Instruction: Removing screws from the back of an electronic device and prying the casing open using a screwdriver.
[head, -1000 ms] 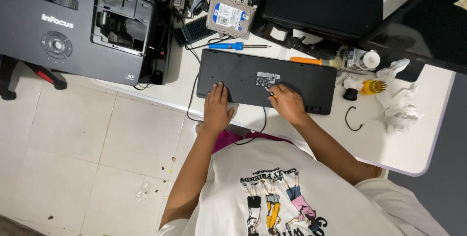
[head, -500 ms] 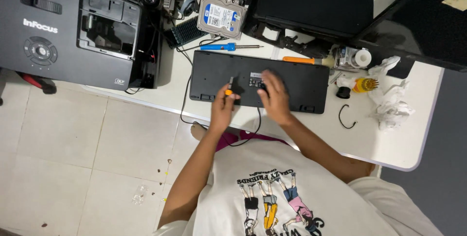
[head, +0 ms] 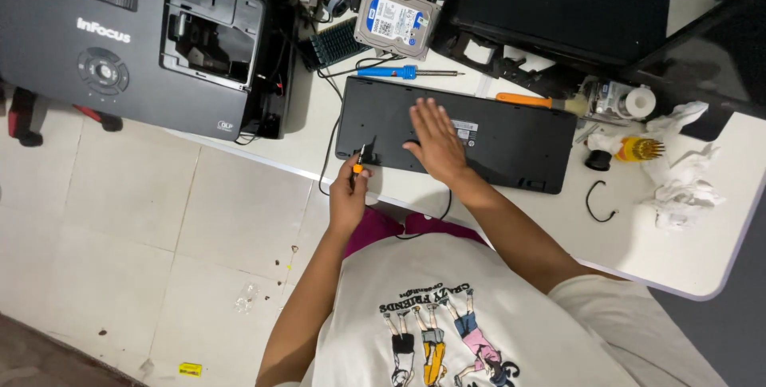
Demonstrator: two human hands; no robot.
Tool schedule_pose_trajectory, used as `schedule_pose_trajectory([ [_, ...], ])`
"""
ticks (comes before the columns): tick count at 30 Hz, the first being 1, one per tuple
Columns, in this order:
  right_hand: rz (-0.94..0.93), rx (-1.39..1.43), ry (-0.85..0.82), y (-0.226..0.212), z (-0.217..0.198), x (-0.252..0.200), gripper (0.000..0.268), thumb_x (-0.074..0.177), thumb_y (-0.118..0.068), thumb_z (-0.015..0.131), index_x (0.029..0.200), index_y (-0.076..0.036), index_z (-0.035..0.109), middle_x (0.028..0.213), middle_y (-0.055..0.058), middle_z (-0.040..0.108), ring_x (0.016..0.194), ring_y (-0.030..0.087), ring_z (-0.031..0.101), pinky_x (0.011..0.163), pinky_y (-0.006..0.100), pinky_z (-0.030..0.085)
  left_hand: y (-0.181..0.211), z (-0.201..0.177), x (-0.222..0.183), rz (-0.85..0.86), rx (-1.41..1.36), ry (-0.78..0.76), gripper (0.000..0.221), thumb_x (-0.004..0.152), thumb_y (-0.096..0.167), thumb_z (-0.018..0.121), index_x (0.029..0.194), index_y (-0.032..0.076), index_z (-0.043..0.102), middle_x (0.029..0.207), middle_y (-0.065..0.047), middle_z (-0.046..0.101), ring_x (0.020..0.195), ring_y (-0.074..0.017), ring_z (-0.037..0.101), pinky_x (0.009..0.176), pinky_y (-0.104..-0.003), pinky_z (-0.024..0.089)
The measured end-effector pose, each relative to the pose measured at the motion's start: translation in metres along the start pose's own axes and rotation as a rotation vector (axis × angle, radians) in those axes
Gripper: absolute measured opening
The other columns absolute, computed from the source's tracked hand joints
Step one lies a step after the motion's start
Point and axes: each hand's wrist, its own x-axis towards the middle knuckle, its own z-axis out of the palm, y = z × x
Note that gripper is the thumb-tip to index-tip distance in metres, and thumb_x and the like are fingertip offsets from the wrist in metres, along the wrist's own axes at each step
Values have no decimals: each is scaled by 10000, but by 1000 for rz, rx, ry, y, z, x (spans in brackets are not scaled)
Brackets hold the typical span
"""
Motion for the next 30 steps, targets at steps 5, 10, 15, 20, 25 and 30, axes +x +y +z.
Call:
schedule_pose_trajectory([
  [5, -431, 68, 265, 25, 41, 8, 370, 989, -302, 686, 1330, -157, 689, 1448, 44, 607, 1409, 268, 515, 1226, 412, 384, 3, -4, 2, 58, 8, -18, 378, 1039, 81, 552, 1416, 54, 557, 996, -110, 758, 742, -151, 612, 724, -323, 521],
  [10, -491, 209, 230, 40, 1, -10, 237, 1034, -139, 630, 1234, -55, 724, 1286, 51, 698, 1316, 250, 589, 1189, 378, 440, 7, 5, 5, 94, 7, -64, 366, 1046, 91, 548, 1410, 69, 569, 989, -101, 760, 748, -145, 611, 728, -319, 523],
  [15, -510, 70, 201, 74, -17, -33, 248, 1064, -184, 552, 1219, -91, 722, 1291, 9, 694, 1346, 205, 581, 1157, 335, 474, 19, 22, 5, 121, -7, -68, 360, 1034, 57, 550, 1392, 29, 567, 966, -116, 746, 736, -152, 589, 714, -323, 516],
  [20, -459, 17, 219, 92, -19, -52, 255, 1089, -201, 499, 1163, -109, 725, 1243, -2, 697, 1333, 197, 580, 1121, 315, 497, 17, 44, 10, 153, 0, -96, 355, 1028, 38, 558, 1382, 39, 588, 944, -107, 745, 711, -149, 576, 698, -317, 513],
  [25, -392, -9, 223, 112, -13, -67, 246, 1095, -186, 491, 1193, -133, 710, 1243, -24, 680, 1341, 168, 561, 1119, 300, 488, 23, 66, 12, 171, 23, -128, 369, 1020, 47, 572, 1388, 69, 595, 943, -85, 750, 703, -144, 589, 689, -305, 514],
  [30, -321, 52, 225, 134, -31, -86, 220, 1084, -139, 524, 1174, -95, 719, 1211, -1, 698, 1311, 178, 581, 1104, 312, 509, 28, 91, 13, 202, 68, -132, 382, 1016, 60, 587, 1397, 77, 588, 961, -100, 759, 719, -164, 612, 697, -326, 506],
])
